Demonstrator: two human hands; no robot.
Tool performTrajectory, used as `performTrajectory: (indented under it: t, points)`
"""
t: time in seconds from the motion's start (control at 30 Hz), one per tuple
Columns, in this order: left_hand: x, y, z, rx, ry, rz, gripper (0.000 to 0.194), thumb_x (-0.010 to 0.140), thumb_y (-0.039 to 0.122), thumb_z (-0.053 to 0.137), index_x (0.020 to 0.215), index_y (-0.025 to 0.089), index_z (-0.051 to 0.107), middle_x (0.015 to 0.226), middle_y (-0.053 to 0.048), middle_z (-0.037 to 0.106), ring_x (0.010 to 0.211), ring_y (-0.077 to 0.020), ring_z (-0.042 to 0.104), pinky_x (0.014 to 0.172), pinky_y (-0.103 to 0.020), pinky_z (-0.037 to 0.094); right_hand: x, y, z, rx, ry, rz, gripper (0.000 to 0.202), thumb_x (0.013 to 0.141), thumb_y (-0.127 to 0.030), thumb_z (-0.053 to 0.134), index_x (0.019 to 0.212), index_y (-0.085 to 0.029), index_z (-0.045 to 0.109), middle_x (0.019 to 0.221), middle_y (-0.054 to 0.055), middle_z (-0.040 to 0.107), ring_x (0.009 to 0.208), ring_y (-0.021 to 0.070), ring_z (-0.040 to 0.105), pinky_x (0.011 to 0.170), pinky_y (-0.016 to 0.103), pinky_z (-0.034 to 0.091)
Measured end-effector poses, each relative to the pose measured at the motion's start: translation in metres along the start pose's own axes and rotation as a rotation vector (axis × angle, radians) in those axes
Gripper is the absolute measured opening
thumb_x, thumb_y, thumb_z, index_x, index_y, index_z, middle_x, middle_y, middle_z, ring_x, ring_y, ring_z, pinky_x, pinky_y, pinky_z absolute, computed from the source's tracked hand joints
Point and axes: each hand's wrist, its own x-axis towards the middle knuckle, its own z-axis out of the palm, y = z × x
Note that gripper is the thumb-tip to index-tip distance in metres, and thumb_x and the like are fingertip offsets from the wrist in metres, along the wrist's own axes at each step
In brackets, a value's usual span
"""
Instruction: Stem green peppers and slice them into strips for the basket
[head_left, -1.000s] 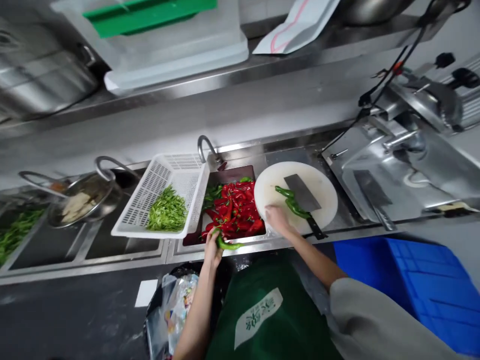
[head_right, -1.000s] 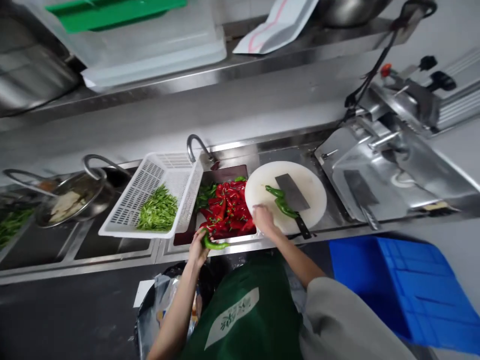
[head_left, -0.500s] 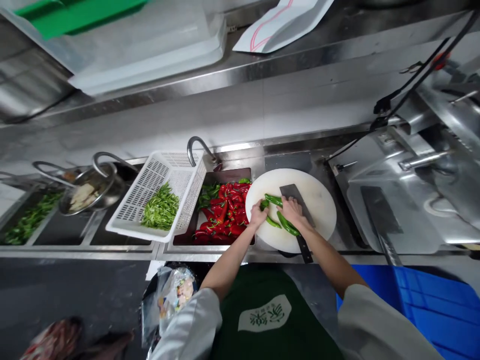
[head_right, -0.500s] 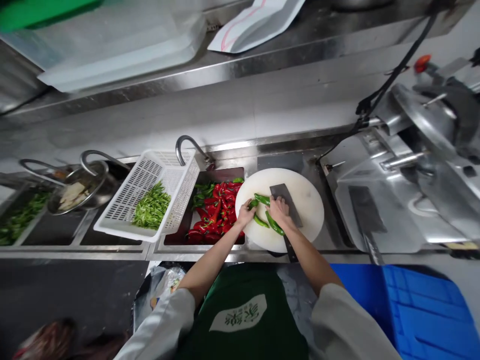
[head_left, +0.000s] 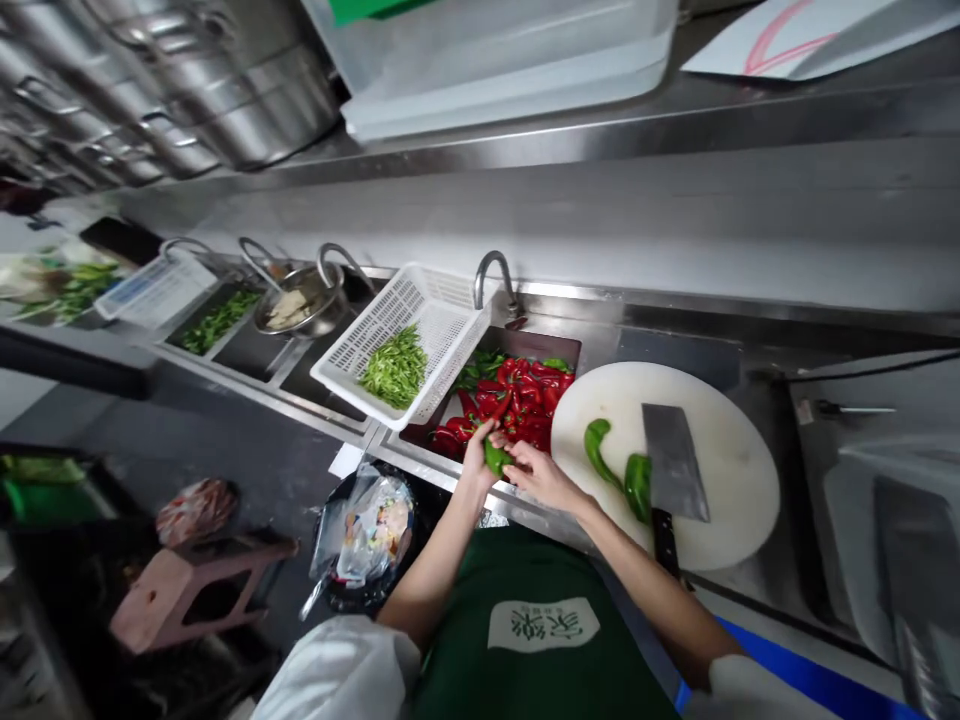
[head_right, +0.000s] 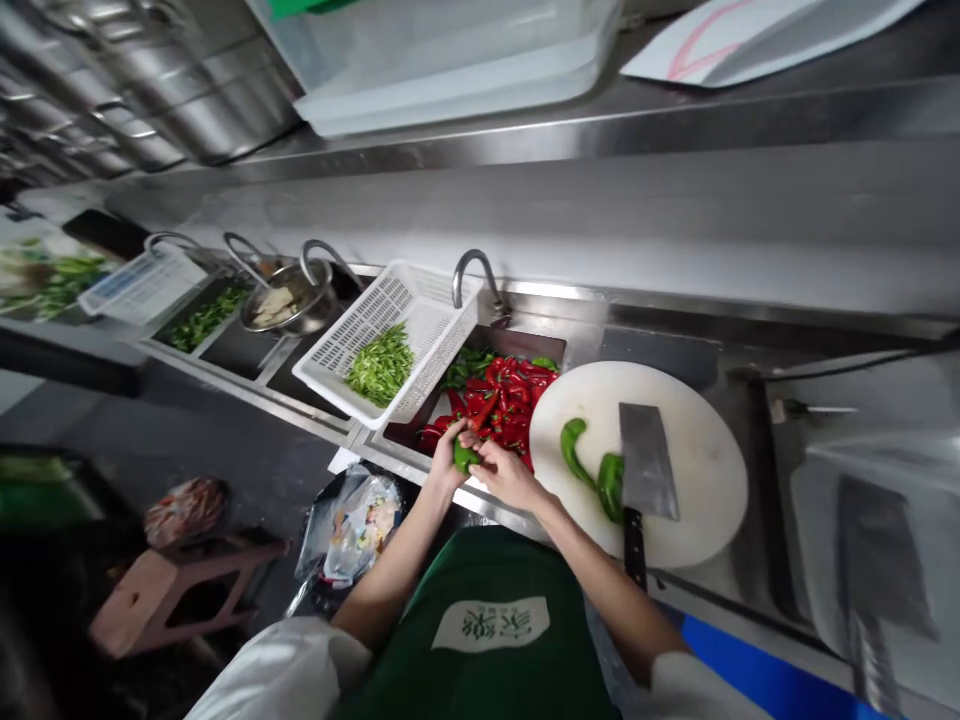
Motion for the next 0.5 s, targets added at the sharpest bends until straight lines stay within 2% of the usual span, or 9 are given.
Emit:
performTrajectory:
  t: [0.07,0.13,0.27,0.4,0.5]
  points:
    - [-0.013,0.020,-0.036,-0.010,0.001,0.023,0.040,0.073,0.034,0.075,0.060,0.020,0.041,0.050,0.009,0.030,0.042,-0.0045,0.034,0.048,-0.019,0.038,0.016,0.001,0.032,0.204,-0.068,0.034,0.027,0.085,-0.046,0.059,0.087,-0.023,0.045,0.067,-0.004,0.060,0.053,0.0116,0.057,0.050,0.023,0.045]
    - [-0.026,0.033,-0.068,0.037,0.060,0.115,0.046,0.077,0.038,0.072,0.056,0.021,0.034,0.051,0.008,0.028,0.043,-0.0052,0.033,0.047,-0.021,0.039,0.031,-0.002,0.066,0.268,-0.085,0.080,0.032,0.080,-0.047,0.064,0.083,-0.024,0.042,0.058,-0.008,0.056,0.045,0.0105,0.052,0.042,0.022,0.042]
    - [-0.049,0.052,-0.126,0.092,0.194,0.271,0.052,0.080,0.042,0.067,0.053,0.022,0.027,0.050,0.006,0.027,0.044,-0.0063,0.031,0.047,-0.023,0.040,0.052,-0.011,0.133,0.224,-0.163,0.171,0.035,0.072,-0.045,0.070,0.078,-0.025,0.041,0.047,-0.011,0.051,0.036,0.0108,0.049,0.035,0.021,0.039]
    - [-0.069,0.074,-0.180,-0.069,0.258,0.347,0.052,0.077,0.043,0.068,0.052,0.022,0.028,0.048,0.007,0.028,0.043,-0.0054,0.033,0.046,-0.021,0.039,0.069,-0.008,0.198,0.188,-0.228,0.230,0.035,0.067,-0.035,0.070,0.075,-0.026,0.038,0.045,-0.013,0.047,0.034,0.0100,0.049,0.033,0.019,0.038]
    - [-0.083,0.094,-0.219,-0.152,0.303,0.390,0.049,0.074,0.041,0.070,0.053,0.022,0.030,0.047,0.008,0.030,0.042,-0.0049,0.035,0.046,-0.020,0.038,0.082,0.000,0.247,0.190,-0.229,0.210,0.032,0.065,-0.030,0.067,0.075,-0.026,0.037,0.048,-0.014,0.047,0.033,0.0084,0.047,0.032,0.018,0.035]
